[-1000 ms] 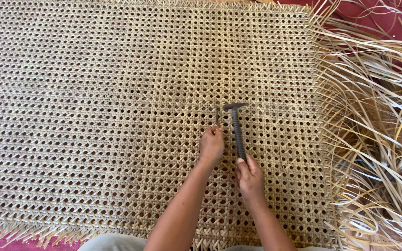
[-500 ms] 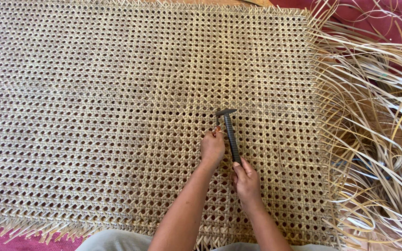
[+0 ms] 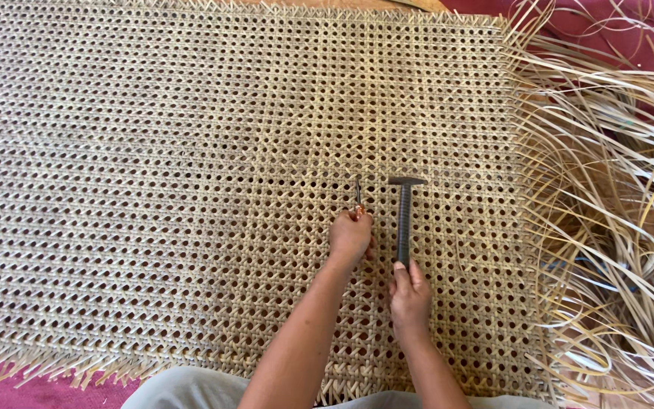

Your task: The person sits on a pink mat and uses a hammer to tap a small tool into the woven mat, securing the weave. The person works methodically along a row of the mat, repeating the tapping action.

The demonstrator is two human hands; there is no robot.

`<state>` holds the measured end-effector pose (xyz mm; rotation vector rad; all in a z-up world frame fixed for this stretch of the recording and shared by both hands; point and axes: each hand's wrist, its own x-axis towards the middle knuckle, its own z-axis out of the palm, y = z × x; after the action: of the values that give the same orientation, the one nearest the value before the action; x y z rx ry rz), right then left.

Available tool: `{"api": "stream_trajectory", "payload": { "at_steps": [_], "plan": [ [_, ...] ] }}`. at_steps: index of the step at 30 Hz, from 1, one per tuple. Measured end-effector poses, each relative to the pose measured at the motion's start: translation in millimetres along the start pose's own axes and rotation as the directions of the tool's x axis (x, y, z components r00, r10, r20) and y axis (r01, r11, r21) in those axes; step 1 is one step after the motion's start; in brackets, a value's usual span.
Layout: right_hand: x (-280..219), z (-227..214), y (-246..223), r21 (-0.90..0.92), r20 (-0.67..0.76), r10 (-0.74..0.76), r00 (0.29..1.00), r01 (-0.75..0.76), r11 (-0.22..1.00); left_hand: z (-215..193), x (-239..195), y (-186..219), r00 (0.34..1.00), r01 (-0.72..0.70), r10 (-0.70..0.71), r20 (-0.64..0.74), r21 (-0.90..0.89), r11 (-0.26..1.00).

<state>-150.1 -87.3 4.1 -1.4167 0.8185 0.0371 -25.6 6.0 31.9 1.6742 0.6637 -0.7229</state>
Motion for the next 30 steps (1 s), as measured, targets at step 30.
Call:
{"api": "stream_trajectory", "payload": {
  "at_steps": [30],
  "plan": [
    [-6.0, -4.3, 18.5, 0.014, 0.050, -0.051, 0.997, 0.050, 0.999, 8.3, 15.0, -16.9, 0.998, 0.061, -0.059, 0.017, -0.417, 0.907]
  ]
}}
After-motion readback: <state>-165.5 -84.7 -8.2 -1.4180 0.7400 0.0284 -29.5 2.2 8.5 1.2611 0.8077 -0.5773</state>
